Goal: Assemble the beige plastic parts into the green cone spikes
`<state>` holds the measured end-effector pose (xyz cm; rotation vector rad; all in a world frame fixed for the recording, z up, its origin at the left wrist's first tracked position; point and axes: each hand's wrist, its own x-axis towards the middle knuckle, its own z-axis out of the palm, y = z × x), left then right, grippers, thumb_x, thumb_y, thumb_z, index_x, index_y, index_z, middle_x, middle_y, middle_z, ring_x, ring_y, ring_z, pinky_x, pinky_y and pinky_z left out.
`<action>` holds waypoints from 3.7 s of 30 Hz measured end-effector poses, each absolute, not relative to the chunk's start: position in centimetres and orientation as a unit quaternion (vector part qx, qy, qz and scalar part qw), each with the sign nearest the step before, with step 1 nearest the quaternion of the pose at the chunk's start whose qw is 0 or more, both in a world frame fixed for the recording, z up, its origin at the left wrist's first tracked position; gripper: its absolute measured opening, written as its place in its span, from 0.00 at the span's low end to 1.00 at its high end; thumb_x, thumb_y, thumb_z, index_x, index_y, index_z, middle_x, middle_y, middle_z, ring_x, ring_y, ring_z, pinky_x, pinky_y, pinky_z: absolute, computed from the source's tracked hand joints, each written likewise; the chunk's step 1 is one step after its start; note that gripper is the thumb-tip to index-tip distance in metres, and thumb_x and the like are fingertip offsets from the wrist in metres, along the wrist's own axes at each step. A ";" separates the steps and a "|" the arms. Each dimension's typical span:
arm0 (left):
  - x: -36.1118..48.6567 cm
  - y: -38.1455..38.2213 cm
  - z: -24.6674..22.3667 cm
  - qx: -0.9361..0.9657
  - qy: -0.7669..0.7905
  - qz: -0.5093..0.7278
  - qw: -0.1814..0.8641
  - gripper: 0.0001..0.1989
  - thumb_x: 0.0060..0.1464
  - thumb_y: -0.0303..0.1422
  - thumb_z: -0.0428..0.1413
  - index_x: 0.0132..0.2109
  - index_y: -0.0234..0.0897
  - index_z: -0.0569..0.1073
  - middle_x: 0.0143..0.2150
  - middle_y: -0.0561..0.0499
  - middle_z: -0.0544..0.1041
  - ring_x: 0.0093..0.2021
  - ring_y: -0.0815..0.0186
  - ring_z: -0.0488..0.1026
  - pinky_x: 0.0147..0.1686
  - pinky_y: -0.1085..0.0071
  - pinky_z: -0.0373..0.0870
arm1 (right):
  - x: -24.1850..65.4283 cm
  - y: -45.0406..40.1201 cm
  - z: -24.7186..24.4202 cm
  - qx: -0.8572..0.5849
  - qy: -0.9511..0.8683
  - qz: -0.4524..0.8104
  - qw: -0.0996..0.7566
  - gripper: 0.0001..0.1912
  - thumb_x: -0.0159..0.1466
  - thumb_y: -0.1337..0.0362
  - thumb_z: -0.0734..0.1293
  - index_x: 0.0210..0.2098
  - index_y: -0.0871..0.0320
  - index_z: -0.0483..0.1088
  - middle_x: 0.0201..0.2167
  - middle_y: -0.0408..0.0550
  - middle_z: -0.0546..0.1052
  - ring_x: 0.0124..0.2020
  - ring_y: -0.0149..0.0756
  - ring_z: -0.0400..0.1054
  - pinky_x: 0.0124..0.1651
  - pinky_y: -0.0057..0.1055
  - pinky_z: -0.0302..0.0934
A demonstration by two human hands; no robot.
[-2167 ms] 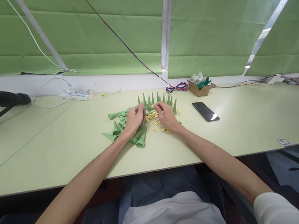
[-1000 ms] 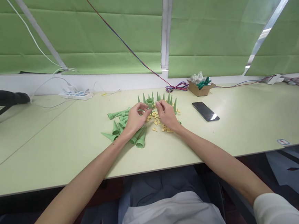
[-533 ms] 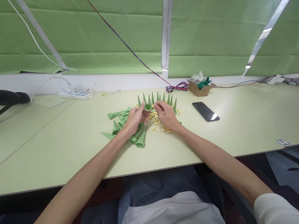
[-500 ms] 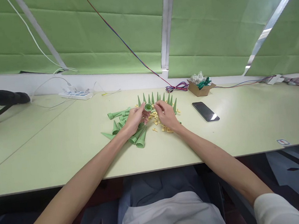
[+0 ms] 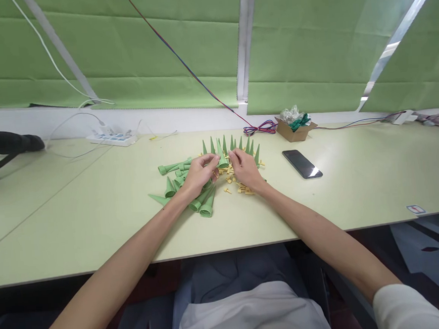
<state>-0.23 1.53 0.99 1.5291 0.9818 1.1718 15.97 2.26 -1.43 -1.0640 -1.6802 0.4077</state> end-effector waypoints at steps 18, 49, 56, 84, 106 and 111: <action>-0.1 1.9 0.5 0.636 0.431 0.522 0.369 0.13 0.56 0.41 0.60 0.43 0.36 0.74 0.41 0.48 0.76 0.21 0.73 0.67 0.16 0.74 0.61 | 15.8 2.5 -1.7 -0.456 -0.696 0.159 0.531 0.18 0.73 0.57 0.56 0.26 0.54 0.54 0.22 0.40 0.61 0.26 0.32 0.55 0.34 0.32 0.49; -0.3 1.7 1.1 0.596 0.422 0.441 0.522 0.23 0.45 0.50 0.67 0.32 0.33 0.74 0.25 0.53 0.69 0.24 0.70 0.67 0.22 0.73 0.64 | 16.0 2.4 -1.6 -0.425 -0.706 0.144 0.548 0.13 0.72 0.59 0.56 0.31 0.54 0.60 0.24 0.40 0.63 0.28 0.34 0.58 0.36 0.32 0.52; -0.3 1.3 1.2 0.697 0.447 0.429 0.360 0.18 0.49 0.45 0.65 0.33 0.36 0.70 0.28 0.52 0.73 0.23 0.70 0.67 0.23 0.73 0.62 | 15.9 2.3 -1.6 -0.450 -0.701 0.144 0.535 0.19 0.73 0.55 0.54 0.26 0.53 0.52 0.22 0.40 0.61 0.25 0.33 0.55 0.34 0.32 0.51; 0.2 1.3 1.7 0.548 0.410 0.458 0.568 0.25 0.51 0.54 0.62 0.31 0.36 0.66 0.27 0.51 0.67 0.24 0.68 0.69 0.19 0.72 0.60 | 15.8 1.9 -1.3 -0.422 -0.707 0.166 0.542 0.15 0.72 0.55 0.57 0.30 0.54 0.62 0.24 0.41 0.65 0.27 0.33 0.59 0.34 0.31 0.53; 0.0 1.3 0.6 0.736 0.436 0.473 0.211 0.16 0.54 0.36 0.61 0.49 0.39 0.71 0.50 0.47 0.72 0.29 0.71 0.70 0.31 0.72 0.68 | 15.7 2.3 -1.6 -0.464 -0.684 0.150 0.543 0.25 0.72 0.48 0.54 0.23 0.54 0.50 0.19 0.39 0.57 0.23 0.31 0.50 0.29 0.32 0.46; 0.1 1.4 0.6 0.696 0.450 0.483 0.282 0.13 0.55 0.39 0.60 0.41 0.38 0.67 0.41 0.50 0.73 0.25 0.73 0.67 0.27 0.74 0.66 | 15.8 2.3 -1.6 -0.464 -0.670 0.146 0.560 0.23 0.73 0.49 0.55 0.24 0.54 0.53 0.20 0.39 0.57 0.24 0.31 0.52 0.30 0.31 0.47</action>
